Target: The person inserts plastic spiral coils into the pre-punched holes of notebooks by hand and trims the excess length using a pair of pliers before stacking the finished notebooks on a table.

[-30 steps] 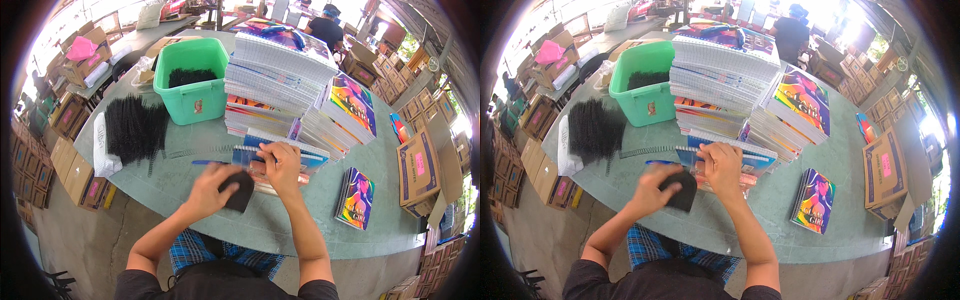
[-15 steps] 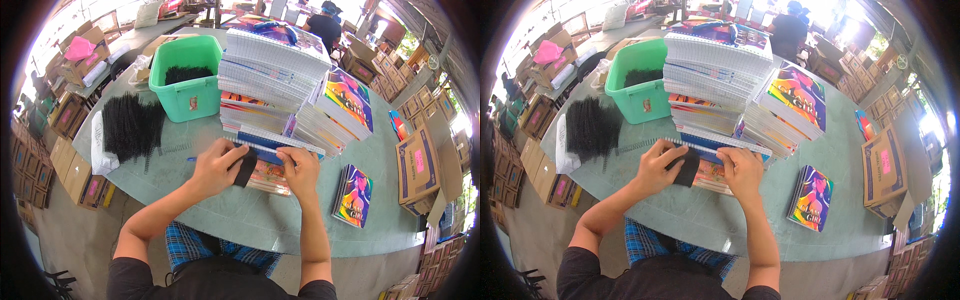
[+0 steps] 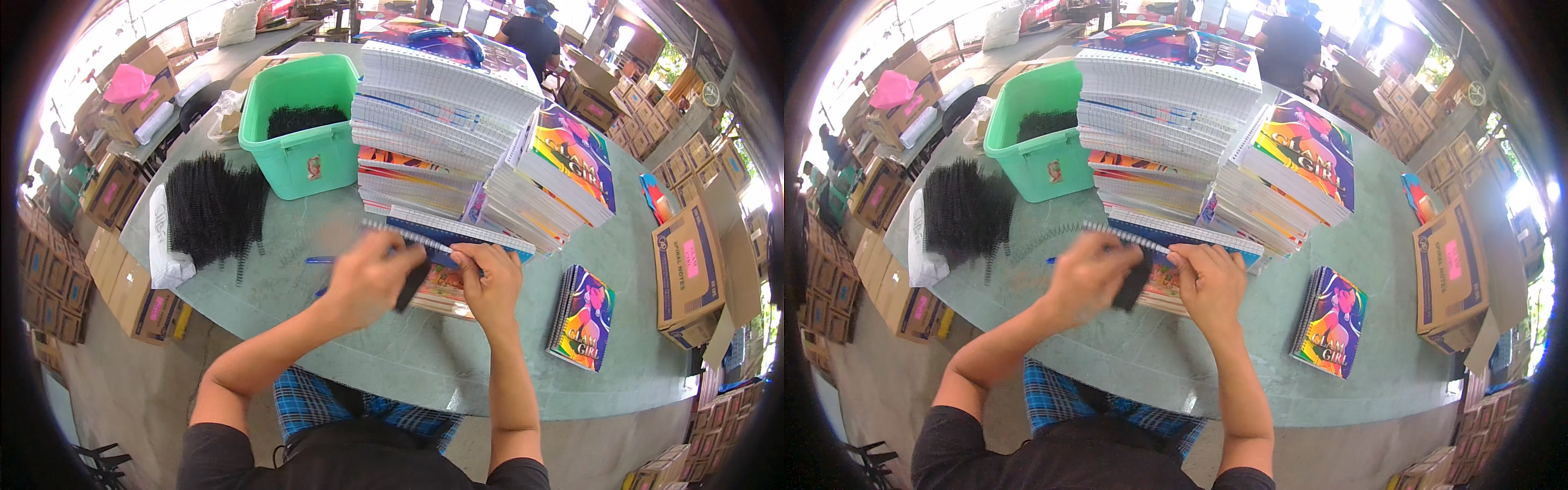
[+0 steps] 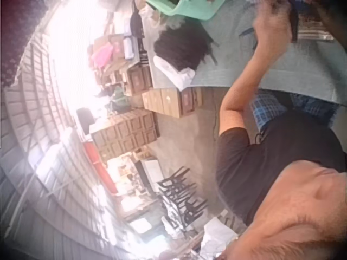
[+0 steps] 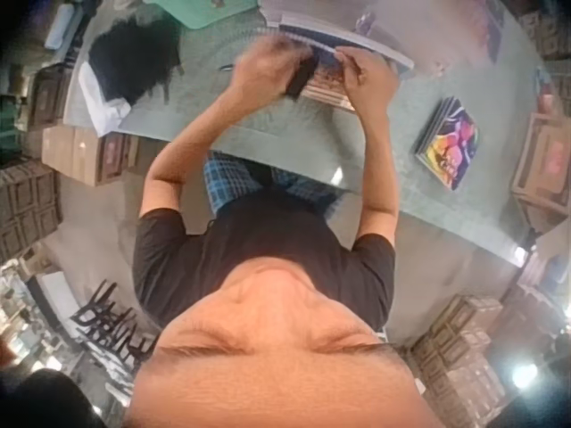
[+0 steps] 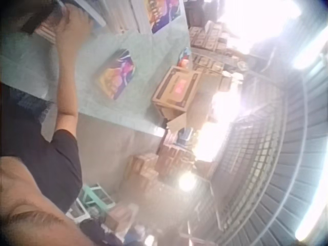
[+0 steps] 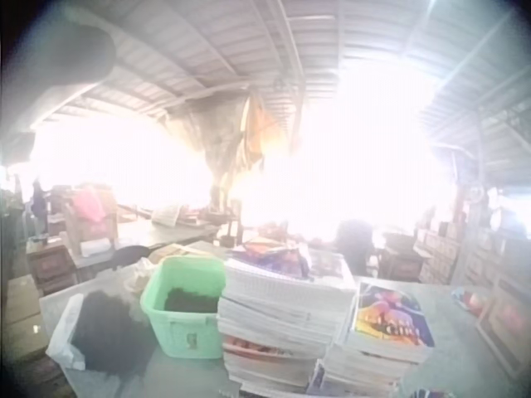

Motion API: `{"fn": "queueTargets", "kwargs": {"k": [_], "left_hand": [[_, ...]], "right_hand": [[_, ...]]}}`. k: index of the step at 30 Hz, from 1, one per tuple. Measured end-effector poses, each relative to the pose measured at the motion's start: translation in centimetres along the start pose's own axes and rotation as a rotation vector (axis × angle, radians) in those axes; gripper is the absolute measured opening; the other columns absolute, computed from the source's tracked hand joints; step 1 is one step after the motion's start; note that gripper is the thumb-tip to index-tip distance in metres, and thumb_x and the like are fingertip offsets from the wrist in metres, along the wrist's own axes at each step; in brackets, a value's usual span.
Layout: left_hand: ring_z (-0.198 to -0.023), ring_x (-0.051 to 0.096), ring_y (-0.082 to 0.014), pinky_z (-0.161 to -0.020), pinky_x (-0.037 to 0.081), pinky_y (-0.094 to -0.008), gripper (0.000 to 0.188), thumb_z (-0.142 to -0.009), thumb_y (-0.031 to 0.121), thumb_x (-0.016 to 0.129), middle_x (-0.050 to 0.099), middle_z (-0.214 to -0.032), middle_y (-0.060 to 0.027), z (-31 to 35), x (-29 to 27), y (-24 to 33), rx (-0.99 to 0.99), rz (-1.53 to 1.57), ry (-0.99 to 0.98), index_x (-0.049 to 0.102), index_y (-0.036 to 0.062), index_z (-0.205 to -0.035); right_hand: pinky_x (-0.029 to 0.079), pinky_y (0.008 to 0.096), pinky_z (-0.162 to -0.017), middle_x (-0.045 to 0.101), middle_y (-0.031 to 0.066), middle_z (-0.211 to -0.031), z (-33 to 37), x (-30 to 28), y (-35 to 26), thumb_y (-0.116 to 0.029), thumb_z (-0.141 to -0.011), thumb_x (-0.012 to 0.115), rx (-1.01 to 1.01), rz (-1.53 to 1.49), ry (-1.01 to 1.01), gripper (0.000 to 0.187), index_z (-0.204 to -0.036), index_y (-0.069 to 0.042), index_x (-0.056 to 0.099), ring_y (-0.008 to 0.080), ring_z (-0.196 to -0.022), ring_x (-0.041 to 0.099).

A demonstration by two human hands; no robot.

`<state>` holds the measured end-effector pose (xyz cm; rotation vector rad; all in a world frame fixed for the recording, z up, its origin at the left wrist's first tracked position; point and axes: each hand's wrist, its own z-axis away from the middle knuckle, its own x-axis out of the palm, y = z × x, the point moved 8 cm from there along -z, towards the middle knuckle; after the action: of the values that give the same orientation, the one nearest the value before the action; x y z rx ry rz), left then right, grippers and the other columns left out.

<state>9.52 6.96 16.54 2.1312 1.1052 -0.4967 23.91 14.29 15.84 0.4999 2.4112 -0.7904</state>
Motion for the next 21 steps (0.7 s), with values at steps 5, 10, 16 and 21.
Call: {"fn": "queueTargets", "kwargs": {"k": [5,10,16,21], "left_hand": [[-0.081,0.059,-0.0256,-0.070,0.049,-0.0348,0.033,-0.067,-0.001,0.067,0.060,-0.087,-0.0089,-1.7,-2.5,0.8,-0.006,0.020,0.170,0.066,0.0095,-0.098],[-0.086,0.058,-0.0269,-0.077,0.048,-0.0350,0.032,-0.066,-0.003,0.068,0.062,-0.087,-0.0099,0.6,2.6,0.9,-0.080,0.125,-0.184,0.067,0.0075,-0.097],[-0.085,0.058,-0.0255,-0.075,0.047,-0.0324,0.032,-0.066,-0.003,0.069,0.060,-0.090,-0.0111,-2.7,-2.6,1.3,-0.038,-0.032,0.277,0.067,0.0060,-0.097],[-0.084,0.056,-0.0250,-0.073,0.047,-0.0326,0.033,-0.066,-0.003,0.069,0.057,-0.085,-0.0113,-4.8,-2.2,1.7,-0.055,0.051,0.154,0.067,0.0059,-0.097]], "right_hand": [[0.033,0.0322,-0.062,0.063,-0.0010,-0.073,0.3,-0.3,-0.2,-0.017,-0.078,0.068,-0.015,0.059,-0.018,0.006,-0.083,-0.013,0.068,0.0175,-0.065,0.055],[0.043,0.0277,-0.065,0.064,0.0029,-0.078,-0.3,-1.3,0.1,-0.011,-0.075,0.070,-0.022,-0.001,-0.004,0.014,-0.088,-0.010,0.066,0.0178,-0.073,0.059],[0.049,0.0192,-0.064,0.066,0.0070,-0.083,3.4,0.2,7.5,-0.007,-0.078,0.071,0.568,-0.851,-0.016,0.015,-0.089,-0.001,0.064,0.0096,-0.077,0.060],[0.047,0.0200,-0.063,0.065,0.0047,-0.081,3.3,1.4,8.6,-0.011,-0.082,0.070,0.643,-1.040,0.122,0.016,-0.092,0.001,0.065,0.0050,-0.068,0.054]]}}
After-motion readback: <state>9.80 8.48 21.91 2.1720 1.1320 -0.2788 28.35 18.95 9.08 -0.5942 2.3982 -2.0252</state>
